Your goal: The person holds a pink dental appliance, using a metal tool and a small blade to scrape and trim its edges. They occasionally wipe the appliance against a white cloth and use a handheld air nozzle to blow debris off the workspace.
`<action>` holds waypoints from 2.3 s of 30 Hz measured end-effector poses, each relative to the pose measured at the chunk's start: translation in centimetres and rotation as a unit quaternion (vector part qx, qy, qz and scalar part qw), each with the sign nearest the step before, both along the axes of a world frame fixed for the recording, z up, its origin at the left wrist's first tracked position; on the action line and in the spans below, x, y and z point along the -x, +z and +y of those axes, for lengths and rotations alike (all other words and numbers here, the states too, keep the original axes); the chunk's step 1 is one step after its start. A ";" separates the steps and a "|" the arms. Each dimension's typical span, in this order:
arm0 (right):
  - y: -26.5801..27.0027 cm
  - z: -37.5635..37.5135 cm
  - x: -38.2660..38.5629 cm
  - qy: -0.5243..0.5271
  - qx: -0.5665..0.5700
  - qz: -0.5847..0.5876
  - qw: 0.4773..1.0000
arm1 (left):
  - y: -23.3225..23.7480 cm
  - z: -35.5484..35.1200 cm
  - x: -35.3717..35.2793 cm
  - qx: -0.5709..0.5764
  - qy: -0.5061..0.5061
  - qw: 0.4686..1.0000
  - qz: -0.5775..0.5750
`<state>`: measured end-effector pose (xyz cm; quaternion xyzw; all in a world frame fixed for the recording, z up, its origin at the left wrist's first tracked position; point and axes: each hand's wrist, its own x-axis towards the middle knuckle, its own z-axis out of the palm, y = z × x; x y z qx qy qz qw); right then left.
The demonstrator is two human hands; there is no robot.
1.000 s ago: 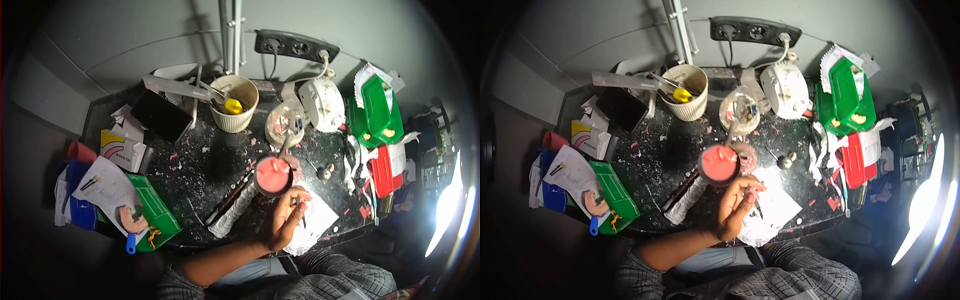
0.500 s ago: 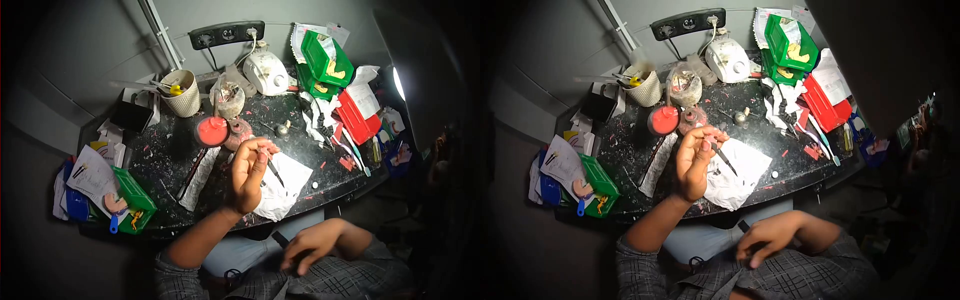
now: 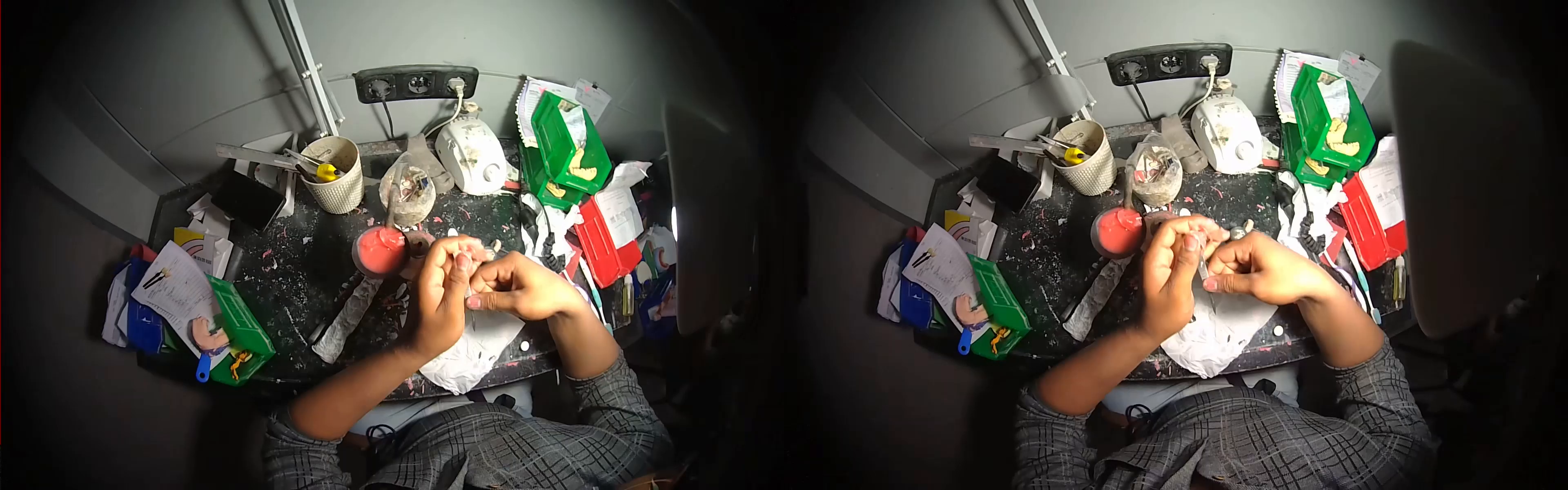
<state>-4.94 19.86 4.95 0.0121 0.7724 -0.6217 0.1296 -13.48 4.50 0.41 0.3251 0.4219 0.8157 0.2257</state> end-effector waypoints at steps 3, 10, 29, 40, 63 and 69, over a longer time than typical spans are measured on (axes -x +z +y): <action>1.1 1.1 -0.6 -0.020 0.045 -0.045 0.998 | 0.1 1.0 0.5 0.008 0.084 0.993 0.087; 0.3 5.2 -2.4 -0.080 0.264 0.043 0.960 | -0.1 -0.6 0.4 0.006 0.126 0.980 0.151; 0.0 -0.2 -3.8 -0.155 0.051 0.387 0.908 | 2.4 -3.8 0.2 -0.059 -0.139 0.987 -0.055; 0.1 -0.5 -3.4 -0.199 0.009 0.453 0.869 | 2.7 -3.7 0.6 -0.025 -0.159 0.979 -0.125; -0.7 -1.7 -2.9 -0.279 0.224 0.327 0.875 | 1.9 -3.7 1.2 -0.047 -0.199 0.951 -0.230; -0.9 -1.5 -2.8 -0.251 0.292 0.271 0.882 | 2.1 -3.8 1.1 -0.042 -0.192 0.955 -0.223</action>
